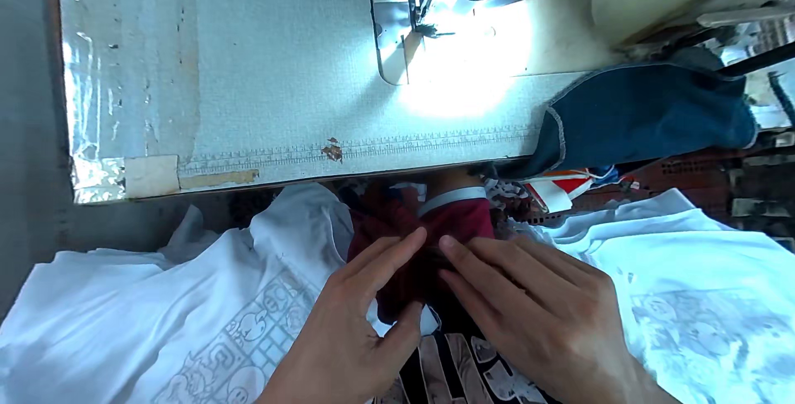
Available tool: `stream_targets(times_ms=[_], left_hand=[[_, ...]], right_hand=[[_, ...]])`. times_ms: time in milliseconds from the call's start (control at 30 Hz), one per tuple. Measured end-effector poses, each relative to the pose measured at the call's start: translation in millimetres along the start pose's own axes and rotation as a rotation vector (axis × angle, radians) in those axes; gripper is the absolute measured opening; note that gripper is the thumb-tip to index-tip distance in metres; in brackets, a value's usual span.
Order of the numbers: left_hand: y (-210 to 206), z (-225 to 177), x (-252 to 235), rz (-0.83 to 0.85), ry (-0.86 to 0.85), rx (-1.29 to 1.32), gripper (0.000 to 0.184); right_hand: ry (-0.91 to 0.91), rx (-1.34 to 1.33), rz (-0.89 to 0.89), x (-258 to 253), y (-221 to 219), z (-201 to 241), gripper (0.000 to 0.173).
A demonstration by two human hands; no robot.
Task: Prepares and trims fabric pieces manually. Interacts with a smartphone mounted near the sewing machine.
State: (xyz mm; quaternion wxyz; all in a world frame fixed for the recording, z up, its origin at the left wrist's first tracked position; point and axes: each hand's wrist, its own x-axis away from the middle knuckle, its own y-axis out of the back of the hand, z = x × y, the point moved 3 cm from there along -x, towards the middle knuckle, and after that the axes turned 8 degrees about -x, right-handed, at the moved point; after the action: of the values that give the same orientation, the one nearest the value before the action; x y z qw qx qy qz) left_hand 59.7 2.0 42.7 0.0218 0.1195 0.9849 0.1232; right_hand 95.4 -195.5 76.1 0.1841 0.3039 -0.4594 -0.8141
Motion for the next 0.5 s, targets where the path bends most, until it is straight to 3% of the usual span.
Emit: stream_targets(times_ms=[100, 300, 500], left_hand=[[2.2, 2.6, -0.5, 0.024, 0.05, 0.192, 0.059], [7.5, 4.4, -2.2, 0.063, 0.064, 0.49, 0.061], [2.5, 3.1, -2.4, -0.015, 0.03, 0.169, 0.055]], right_hand=[[-0.048, -0.182, -0.028, 1.9, -7.3, -6.5, 0.026], [-0.196, -0.933, -0.103, 8.1, -31.6, -23.9, 0.031], [-0.275, -1.084, -0.109, 14.2, -46.9, -16.2, 0.034]])
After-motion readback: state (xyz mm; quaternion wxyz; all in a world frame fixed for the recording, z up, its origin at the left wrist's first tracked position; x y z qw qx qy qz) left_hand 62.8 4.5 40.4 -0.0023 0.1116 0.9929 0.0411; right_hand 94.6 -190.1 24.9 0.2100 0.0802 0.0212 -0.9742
